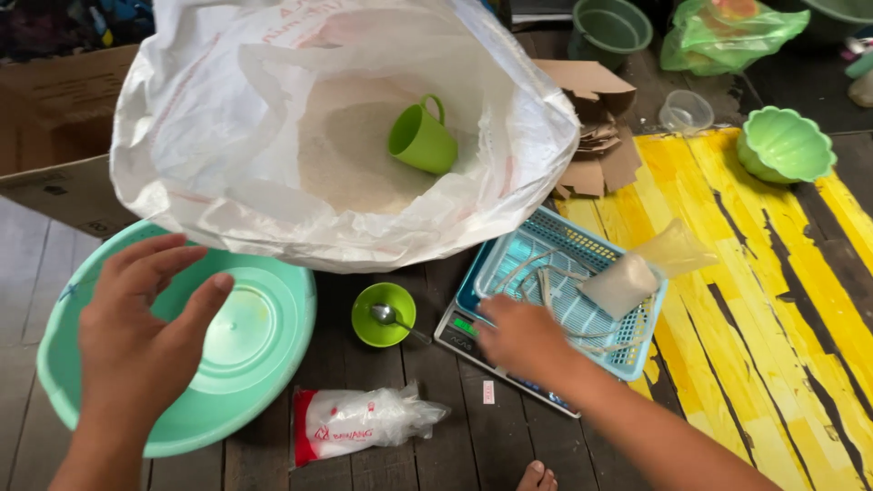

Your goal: The person is manually packaging powdered food by scooping it from a large white sack into small plastic bags, then using a spoon to adjust the weight on a digital scale for accuracy.

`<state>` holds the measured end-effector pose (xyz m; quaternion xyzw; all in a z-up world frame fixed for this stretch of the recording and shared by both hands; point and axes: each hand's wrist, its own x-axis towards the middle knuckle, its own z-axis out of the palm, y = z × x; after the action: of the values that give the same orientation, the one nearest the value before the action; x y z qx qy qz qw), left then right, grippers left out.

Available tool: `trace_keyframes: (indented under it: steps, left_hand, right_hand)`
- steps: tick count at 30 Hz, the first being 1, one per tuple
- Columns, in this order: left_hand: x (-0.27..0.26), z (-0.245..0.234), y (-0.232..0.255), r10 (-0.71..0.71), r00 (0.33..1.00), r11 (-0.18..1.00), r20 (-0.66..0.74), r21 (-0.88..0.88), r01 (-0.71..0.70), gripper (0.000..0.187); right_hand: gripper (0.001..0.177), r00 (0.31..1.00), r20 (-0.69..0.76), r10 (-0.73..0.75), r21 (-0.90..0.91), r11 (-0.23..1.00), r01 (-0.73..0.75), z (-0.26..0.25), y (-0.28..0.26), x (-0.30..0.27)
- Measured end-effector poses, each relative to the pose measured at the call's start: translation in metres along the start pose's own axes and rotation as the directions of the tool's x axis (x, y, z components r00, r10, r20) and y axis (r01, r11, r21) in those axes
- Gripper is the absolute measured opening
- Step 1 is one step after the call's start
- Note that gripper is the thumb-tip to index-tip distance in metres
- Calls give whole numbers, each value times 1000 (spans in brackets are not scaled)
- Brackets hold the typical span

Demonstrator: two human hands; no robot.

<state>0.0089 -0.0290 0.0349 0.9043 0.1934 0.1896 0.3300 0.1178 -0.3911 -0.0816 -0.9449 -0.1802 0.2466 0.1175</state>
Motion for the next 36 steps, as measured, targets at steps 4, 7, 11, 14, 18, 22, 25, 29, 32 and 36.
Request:
trace_keyframes:
  steps: [4, 7, 11, 14, 18, 22, 25, 29, 32, 36]
  left_hand:
    - [-3, 1, 8, -57, 998, 998, 39, -13, 57, 32]
    - [-4, -1, 4, -62, 996, 998, 67, -14, 63, 33]
    - [-4, 0, -15, -5, 1000, 997, 26, 72, 3, 35]
    - [-5, -7, -11, -15, 1000, 1000, -3, 11, 15, 34]
    - [-4, -11, 5, -136, 990, 990, 26, -41, 137, 32]
    - [-6, -4, -10, 105, 994, 994, -26, -20, -105, 33]
    - [-7, -10, 0, -40, 999, 999, 17, 15, 40, 33]
    - [-8, -10, -3, -38, 999, 999, 4, -28, 38, 36]
    - [-10, -11, -7, -37, 999, 999, 0, -9, 37, 35]
    - [-7, -9, -7, -86, 996, 996, 7, -22, 86, 35]
  right_hand:
    - [21, 933, 24, -360, -285, 892, 352, 78, -17, 41]
    - [20, 966, -121, -228, -71, 973, 220, 82, -23, 57]
    - [22, 985, -123, -118, 5, 993, 119, 25, -3, 58]
    - [21, 1000, -5, -16, 139, 990, 17, 2, 3, 58]
    - [29, 980, 192, -53, 258, 966, 2, 50, -20, 62]
    - [45, 975, 144, 167, 36, 984, -173, 145, -48, 84]
    - [40, 996, 47, 75, -77, 995, -71, 187, -55, 94]
    - [26, 969, 60, 239, 211, 946, -246, 202, -52, 103]
    - [18, 978, -81, 190, 336, 929, -153, 201, -47, 103]
    - [12, 818, -572, -56, 259, 934, 245, 150, -51, 85]
